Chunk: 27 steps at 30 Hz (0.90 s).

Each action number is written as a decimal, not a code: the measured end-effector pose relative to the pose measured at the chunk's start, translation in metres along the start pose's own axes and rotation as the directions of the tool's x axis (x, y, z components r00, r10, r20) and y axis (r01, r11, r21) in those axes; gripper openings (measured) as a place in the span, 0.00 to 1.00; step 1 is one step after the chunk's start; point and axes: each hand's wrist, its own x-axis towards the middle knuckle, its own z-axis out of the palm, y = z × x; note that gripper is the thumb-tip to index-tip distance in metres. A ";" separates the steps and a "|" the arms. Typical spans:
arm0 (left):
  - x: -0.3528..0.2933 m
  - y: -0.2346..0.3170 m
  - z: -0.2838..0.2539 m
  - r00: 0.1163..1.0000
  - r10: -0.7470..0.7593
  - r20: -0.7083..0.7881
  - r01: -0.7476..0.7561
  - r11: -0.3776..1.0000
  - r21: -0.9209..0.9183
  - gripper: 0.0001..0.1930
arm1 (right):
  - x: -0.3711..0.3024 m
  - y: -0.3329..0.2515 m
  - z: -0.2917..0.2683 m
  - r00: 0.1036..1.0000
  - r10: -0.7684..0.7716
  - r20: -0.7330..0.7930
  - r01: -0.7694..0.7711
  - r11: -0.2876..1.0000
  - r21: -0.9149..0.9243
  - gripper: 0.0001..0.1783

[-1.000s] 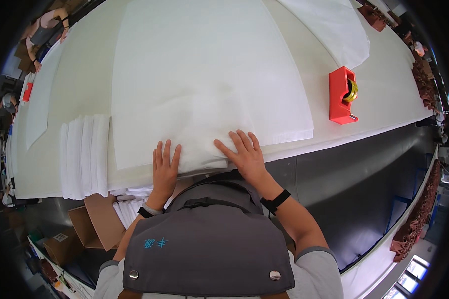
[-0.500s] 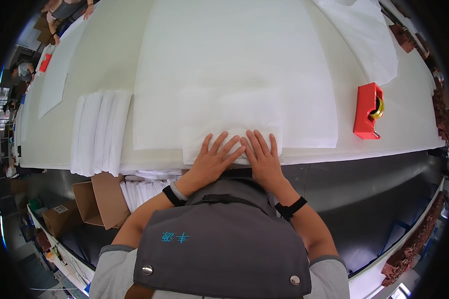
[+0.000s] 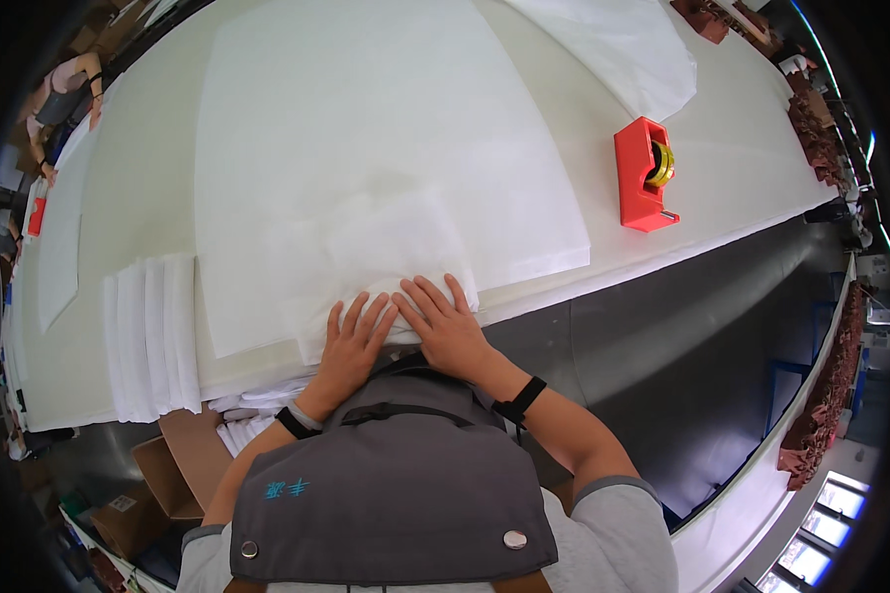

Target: The person folds white fabric sheets on a table, rolls them into tight cylinders, and places them into a cardboard box. They then close the box flaps and apply packing tape to seal it.

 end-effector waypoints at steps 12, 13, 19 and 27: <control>0.002 0.003 -0.005 1.000 -0.008 -0.030 0.009 1.000 0.012 0.34 | 0.007 0.012 0.009 0.986 -0.135 -0.095 0.117 0.978 -0.173 0.39; 0.008 0.002 -0.007 0.999 -0.006 -0.042 0.005 1.000 -0.025 0.34 | 0.010 0.016 0.007 0.985 -0.146 -0.093 0.129 0.978 -0.165 0.38; 0.010 -0.004 -0.011 0.997 -0.032 -0.063 0.026 0.996 -0.084 0.29 | 0.027 0.012 -0.012 0.989 -0.147 0.012 0.147 0.987 -0.062 0.34; 0.006 -0.012 -0.015 0.972 -0.193 -0.137 0.149 0.948 -0.280 0.41 | 0.030 0.004 -0.016 0.969 -0.240 -0.055 0.241 0.970 0.019 0.48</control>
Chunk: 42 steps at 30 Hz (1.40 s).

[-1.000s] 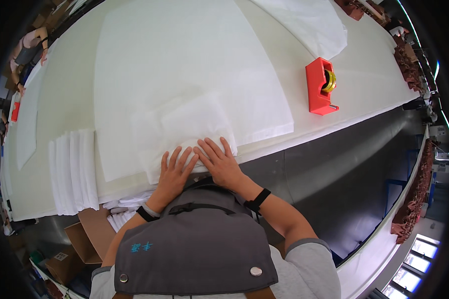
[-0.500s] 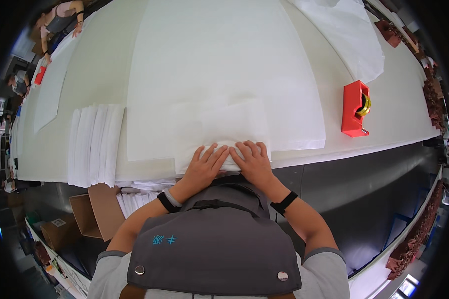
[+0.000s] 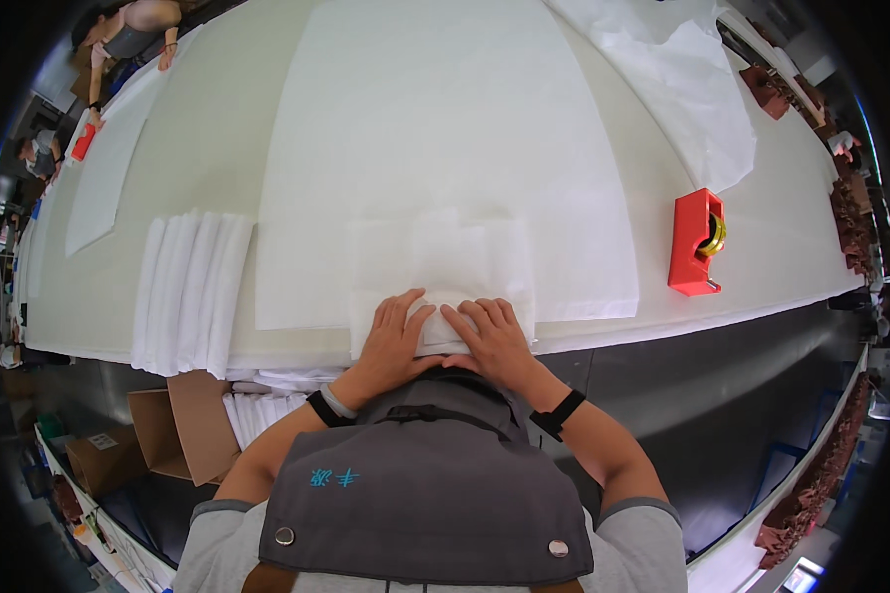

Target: The person folds white fabric sheets on a table, rolls them into tight cylinders, and places them into a cardboard box. They then close the box flaps and apply packing tape to seal it.

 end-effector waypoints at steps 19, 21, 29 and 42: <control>-0.006 -0.010 0.003 0.997 0.080 0.003 -0.080 0.994 0.073 0.38 | 0.000 -0.001 0.007 0.973 0.187 -0.135 -0.161 0.970 0.181 0.28; -0.005 -0.008 -0.002 0.992 0.118 0.037 -0.121 0.990 0.079 0.37 | -0.003 -0.006 0.004 0.974 0.167 -0.156 -0.144 0.978 0.150 0.35; -0.011 -0.009 0.006 0.998 0.055 -0.033 -0.054 0.998 0.017 0.47 | -0.004 0.004 0.013 0.942 0.300 -0.149 -0.284 0.951 0.123 0.41; 0.000 -0.003 0.013 0.945 0.220 0.242 -0.271 0.941 0.203 0.38 | -0.079 0.090 -0.017 -0.027 0.991 -0.129 0.035 0.130 0.991 0.35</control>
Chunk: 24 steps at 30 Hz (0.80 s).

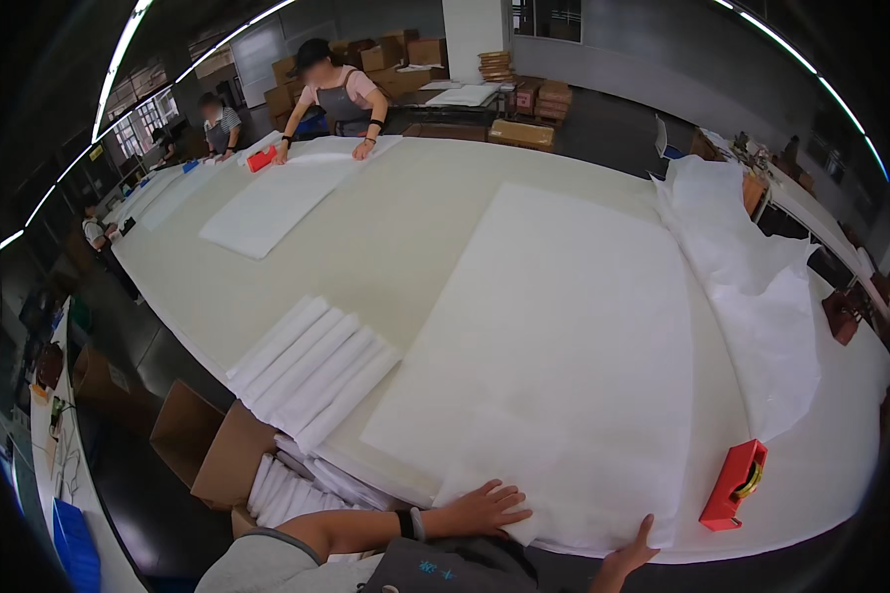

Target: The person folds white fabric sheets on a table, rolls them into tight cylinders, and places them into a cardboard box. They then close the box flaps and apply packing tape to seal it.

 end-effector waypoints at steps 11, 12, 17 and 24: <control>-0.003 0.003 0.013 0.999 0.015 -0.030 -0.014 0.999 0.040 0.40 | 0.053 0.025 -0.027 0.945 0.328 0.017 -0.321 0.910 0.263 0.35; -0.001 0.003 0.013 1.000 0.004 -0.021 -0.004 1.000 0.023 0.41 | 0.055 0.027 -0.033 0.940 0.341 0.020 -0.332 0.899 0.286 0.36; 0.012 0.008 0.002 0.990 -0.073 0.123 0.083 0.994 -0.077 0.46 | -0.001 -0.026 -0.004 0.635 -0.432 0.641 0.735 0.080 -0.674 0.41; 0.007 0.013 0.009 0.998 -0.040 -0.047 0.038 0.998 -0.040 0.49 | 0.003 -0.049 0.007 0.319 0.317 0.893 0.946 -0.159 -0.282 0.45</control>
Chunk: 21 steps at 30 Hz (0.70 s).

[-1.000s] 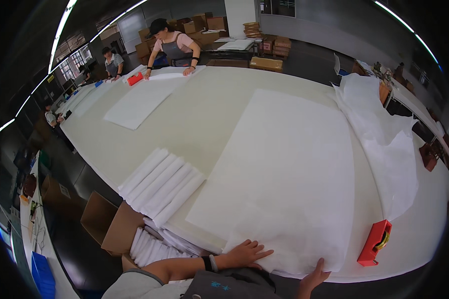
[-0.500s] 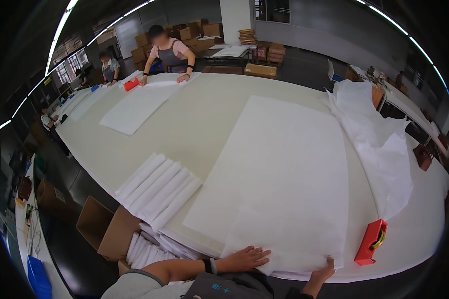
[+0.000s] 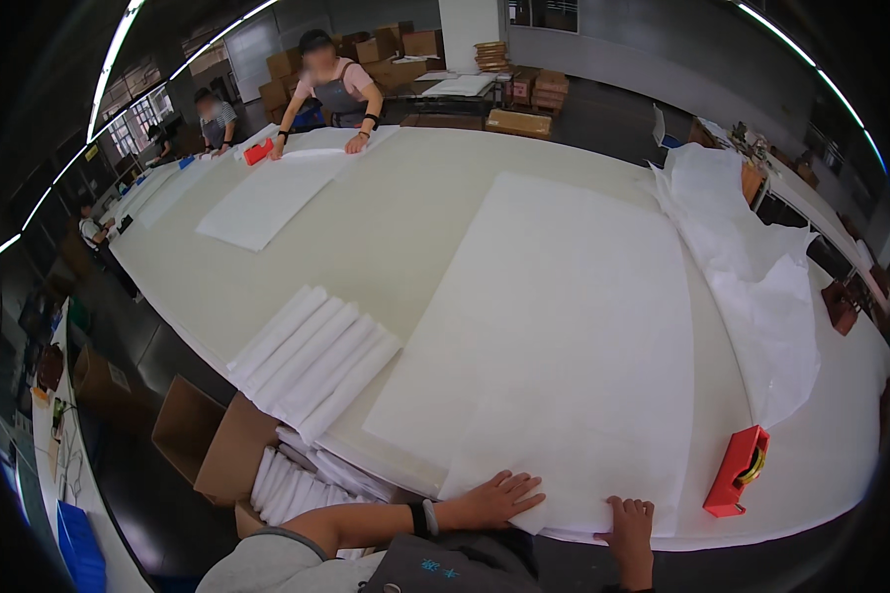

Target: The person folds white fabric sheets on a table, rolls them into tight cylinders, and places them into a cardboard box. They then close the box flaps and apply packing tape to seal it.

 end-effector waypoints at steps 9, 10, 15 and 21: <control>0.008 -0.003 -0.007 0.994 -0.108 -0.003 0.108 0.993 0.048 0.46 | 0.030 0.020 0.012 0.988 -0.080 -0.131 0.061 0.988 -0.139 0.28; 0.008 -0.007 -0.002 0.991 -0.122 -0.063 0.128 0.987 0.094 0.45 | 0.037 0.016 0.007 0.965 -0.115 -0.237 0.078 0.984 -0.161 0.29; 0.002 -0.010 0.021 0.996 -0.053 -0.065 0.066 0.973 0.220 0.44 | 0.014 0.008 0.022 0.887 -0.242 -0.393 0.248 0.968 -0.036 0.38; -0.004 0.003 -0.009 0.998 0.044 0.046 -0.046 0.998 0.037 0.50 | -0.049 0.016 0.044 0.925 -0.167 -0.342 0.228 0.963 0.147 0.36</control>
